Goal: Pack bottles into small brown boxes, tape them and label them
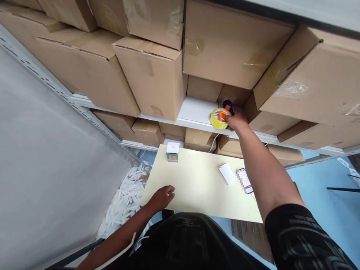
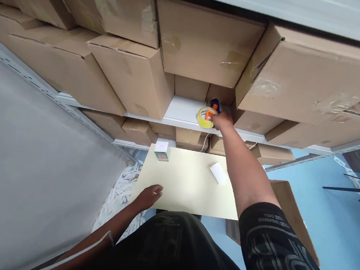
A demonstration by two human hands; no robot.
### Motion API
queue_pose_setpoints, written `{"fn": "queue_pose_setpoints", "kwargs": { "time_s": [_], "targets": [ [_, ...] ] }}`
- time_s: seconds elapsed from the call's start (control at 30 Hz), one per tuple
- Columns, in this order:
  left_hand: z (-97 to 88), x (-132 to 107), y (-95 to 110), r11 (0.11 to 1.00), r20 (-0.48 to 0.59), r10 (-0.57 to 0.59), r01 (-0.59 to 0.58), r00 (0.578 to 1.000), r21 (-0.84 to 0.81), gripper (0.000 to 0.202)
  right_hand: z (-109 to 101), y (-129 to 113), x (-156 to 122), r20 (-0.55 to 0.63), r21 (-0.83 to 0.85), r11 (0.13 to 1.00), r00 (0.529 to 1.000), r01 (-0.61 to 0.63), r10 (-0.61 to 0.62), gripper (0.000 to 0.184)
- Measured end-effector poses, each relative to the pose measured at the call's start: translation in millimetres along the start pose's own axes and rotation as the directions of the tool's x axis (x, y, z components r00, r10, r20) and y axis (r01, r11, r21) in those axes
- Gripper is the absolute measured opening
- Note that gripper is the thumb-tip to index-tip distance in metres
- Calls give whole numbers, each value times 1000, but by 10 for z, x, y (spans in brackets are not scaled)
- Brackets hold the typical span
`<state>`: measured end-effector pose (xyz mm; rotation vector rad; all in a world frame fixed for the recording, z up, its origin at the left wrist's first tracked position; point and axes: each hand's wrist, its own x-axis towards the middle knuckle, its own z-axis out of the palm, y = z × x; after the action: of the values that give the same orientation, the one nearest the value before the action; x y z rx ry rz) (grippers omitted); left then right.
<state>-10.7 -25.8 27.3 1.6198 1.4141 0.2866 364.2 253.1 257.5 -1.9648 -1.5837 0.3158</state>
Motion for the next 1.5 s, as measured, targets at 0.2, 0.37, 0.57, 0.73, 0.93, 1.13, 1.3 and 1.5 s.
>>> {"fn": "queue_pose_setpoints", "kwargs": {
  "time_s": [0.2, 0.37, 0.57, 0.73, 0.93, 1.13, 1.3, 1.5],
  "targets": [
    [-6, -141, -247, 996, 28, 81, -82, 996, 37, 23, -155, 237, -903, -5, 4, 985, 985, -173, 173, 22],
    [-167, -210, -434, 996, 35, 70, -72, 997, 61, 18, 135, 904, -2523, 24, -58, 989, 990, -139, 140, 21],
    [-204, -287, -242, 992, 47, 55, -60, 997, 112, 19, 833, 1681, -3438, 342, -362, 908, 875, -213, 341, 19],
    [56, -492, 24, 991, -21, 31, -28, 999, 133, 20, 1046, 2042, -3452, 475, -412, 892, 792, -185, 384, 21],
    [594, -894, 237, 996, -155, -33, 45, 987, 71, 18, 915, 2244, -3374, 579, -366, 926, 757, -91, 303, 34],
    [1142, -1164, 392, 991, -262, -135, 136, 955, -16, 20, 257, 1899, -3159, 531, -162, 983, 847, 88, 11, 38],
    [1383, -1443, 604, 993, -336, -119, 110, 934, -48, 23, -498, 1022, -3004, 359, 165, 929, 857, 333, -371, 30],
    [1451, -1936, 611, 990, -422, -134, 142, 897, -13, 25, -1788, -241, -3573, -149, 660, 227, 421, 716, -895, 28]
  ]
}}
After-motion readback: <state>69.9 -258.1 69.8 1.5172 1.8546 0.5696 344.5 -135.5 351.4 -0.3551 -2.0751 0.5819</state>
